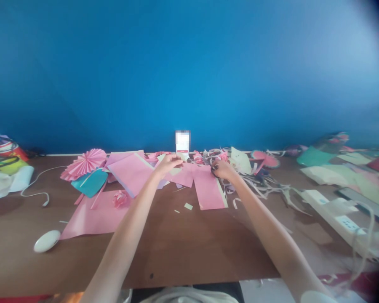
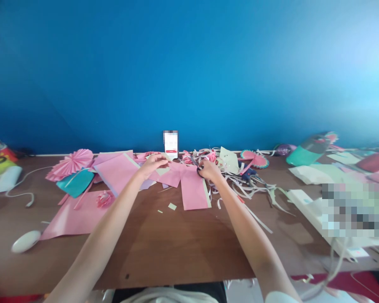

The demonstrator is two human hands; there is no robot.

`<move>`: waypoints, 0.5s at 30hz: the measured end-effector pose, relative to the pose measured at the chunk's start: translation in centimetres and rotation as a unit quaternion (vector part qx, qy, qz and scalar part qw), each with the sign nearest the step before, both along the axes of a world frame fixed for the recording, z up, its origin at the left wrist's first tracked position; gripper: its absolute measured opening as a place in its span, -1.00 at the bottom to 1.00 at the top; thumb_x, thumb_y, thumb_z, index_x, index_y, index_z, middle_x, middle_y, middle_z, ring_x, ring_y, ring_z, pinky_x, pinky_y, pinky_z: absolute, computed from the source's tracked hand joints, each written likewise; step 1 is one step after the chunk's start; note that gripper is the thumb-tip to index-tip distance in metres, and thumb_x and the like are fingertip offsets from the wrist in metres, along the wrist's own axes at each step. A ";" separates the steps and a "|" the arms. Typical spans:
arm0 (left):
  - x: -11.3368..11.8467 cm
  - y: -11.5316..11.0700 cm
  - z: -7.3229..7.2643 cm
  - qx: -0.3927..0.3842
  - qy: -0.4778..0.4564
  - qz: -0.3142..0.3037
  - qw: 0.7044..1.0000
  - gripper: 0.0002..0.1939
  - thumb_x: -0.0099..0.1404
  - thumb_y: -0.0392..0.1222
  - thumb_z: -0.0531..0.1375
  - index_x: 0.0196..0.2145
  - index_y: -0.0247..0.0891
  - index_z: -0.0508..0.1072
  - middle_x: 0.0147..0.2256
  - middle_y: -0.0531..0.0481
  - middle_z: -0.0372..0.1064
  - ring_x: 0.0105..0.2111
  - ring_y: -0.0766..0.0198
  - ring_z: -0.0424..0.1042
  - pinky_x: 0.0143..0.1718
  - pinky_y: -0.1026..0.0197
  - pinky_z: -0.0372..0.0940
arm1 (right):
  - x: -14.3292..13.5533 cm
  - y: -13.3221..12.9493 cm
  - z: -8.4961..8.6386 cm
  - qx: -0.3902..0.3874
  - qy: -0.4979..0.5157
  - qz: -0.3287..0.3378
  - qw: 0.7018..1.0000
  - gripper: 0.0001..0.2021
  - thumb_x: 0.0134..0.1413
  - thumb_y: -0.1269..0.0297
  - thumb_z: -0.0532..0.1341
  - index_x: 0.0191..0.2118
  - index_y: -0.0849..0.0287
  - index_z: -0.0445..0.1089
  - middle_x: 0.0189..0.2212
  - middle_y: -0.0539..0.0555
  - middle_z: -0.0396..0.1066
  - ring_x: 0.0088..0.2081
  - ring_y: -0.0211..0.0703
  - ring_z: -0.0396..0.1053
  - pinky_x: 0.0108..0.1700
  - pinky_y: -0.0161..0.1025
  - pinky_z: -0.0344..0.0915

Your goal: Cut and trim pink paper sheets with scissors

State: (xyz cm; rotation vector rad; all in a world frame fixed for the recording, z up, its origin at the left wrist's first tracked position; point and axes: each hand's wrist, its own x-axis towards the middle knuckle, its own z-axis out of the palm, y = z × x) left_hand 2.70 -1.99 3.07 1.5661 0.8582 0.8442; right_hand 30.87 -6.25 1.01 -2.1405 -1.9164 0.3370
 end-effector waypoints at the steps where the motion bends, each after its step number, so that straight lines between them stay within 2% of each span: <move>1: -0.1 0.1 -0.1 -0.003 0.000 0.003 1.000 -0.79 0.17 -0.12 0.25 -0.27 -0.29 0.53 -0.12 -0.14 0.49 -0.18 0.21 0.48 -0.01 0.05 0.33 | 0.1 0.0 0.1 0.003 0.001 -0.005 1.000 -0.61 -0.11 0.27 0.22 -0.06 0.14 0.42 -0.21 0.16 0.50 -0.25 -0.04 0.43 -0.31 -0.28 0.18; 8: 0.0 0.1 -0.3 -0.015 -0.007 0.019 1.000 -0.74 0.18 -0.08 0.23 -0.22 -0.24 0.58 -0.06 -0.14 0.48 -0.08 0.14 0.44 -0.01 0.07 0.32 | 0.6 0.3 0.5 0.013 0.010 -0.012 1.000 -0.64 -0.05 0.18 0.18 -0.09 0.17 0.41 -0.25 0.14 0.49 -0.25 -0.06 0.42 -0.31 -0.29 0.17; 15: 0.3 0.4 -0.9 0.006 0.031 0.020 0.999 -0.69 0.11 -0.15 0.29 -0.16 -0.26 0.54 -0.05 -0.17 0.45 -0.09 0.16 0.43 -0.01 0.06 0.31 | -0.3 0.2 -0.7 -0.009 0.010 0.001 1.000 -0.62 -0.09 0.17 0.22 -0.09 0.13 0.41 -0.30 0.13 0.49 -0.27 -0.03 0.43 -0.32 -0.27 0.18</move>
